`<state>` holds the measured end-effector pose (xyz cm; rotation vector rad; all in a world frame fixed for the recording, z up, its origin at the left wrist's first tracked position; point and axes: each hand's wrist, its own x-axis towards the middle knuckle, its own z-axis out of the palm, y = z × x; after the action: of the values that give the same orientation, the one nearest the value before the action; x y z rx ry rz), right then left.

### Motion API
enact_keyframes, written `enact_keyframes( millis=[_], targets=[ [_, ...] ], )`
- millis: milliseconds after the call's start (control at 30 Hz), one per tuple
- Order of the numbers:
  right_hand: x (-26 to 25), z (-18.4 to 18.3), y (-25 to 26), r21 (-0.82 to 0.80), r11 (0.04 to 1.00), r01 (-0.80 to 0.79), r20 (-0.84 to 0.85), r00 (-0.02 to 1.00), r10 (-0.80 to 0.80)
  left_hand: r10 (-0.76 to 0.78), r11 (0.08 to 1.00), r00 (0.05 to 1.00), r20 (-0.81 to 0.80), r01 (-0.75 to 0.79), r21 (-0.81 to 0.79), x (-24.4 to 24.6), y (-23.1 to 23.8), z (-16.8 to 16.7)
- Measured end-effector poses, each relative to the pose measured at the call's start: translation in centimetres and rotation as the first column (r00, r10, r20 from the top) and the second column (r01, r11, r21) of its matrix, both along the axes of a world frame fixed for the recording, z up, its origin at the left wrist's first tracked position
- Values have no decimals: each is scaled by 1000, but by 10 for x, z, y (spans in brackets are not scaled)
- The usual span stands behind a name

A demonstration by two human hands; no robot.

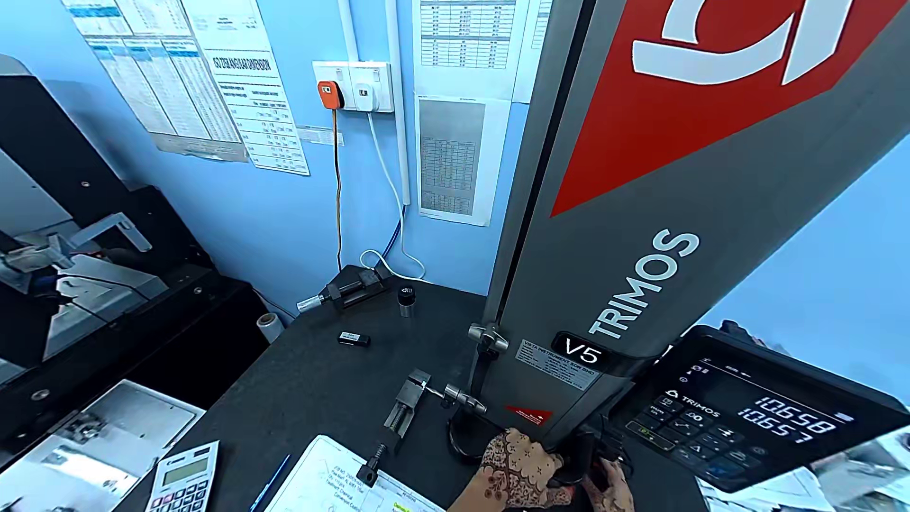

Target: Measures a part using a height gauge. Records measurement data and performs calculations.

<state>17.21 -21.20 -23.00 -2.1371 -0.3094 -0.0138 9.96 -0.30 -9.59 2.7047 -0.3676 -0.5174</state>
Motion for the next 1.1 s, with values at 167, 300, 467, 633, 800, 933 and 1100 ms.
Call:
enact_keyframes(
  millis=[167,300,467,633,800,933,1100],
  targets=[
    [2,-5,3,68,997,42,-1,999,-42,25,1000,990,141,-25,-2,5,0,-32],
    [3,-7,2,77,996,48,-2,999,-48,33,999,986,164,-31,-17,5,-2,-38],
    [2,-7,2,88,995,46,8,999,-47,5,1000,1000,4,-5,1,3,-1,-7],
    [3,-11,2,85,995,53,23,998,-55,-7,1000,999,53,7,2,4,-1,-11],
    [4,-15,1,97,994,50,30,998,-54,17,1000,999,32,-16,-10,0,0,-4],
    [5,-17,-1,105,993,54,26,998,-57,24,1000,999,39,-24,-8,-2,0,-1],
    [6,-17,-1,90,994,60,20,998,-62,-10,1000,999,49,10,3,6,-1,-17]
  ],
)
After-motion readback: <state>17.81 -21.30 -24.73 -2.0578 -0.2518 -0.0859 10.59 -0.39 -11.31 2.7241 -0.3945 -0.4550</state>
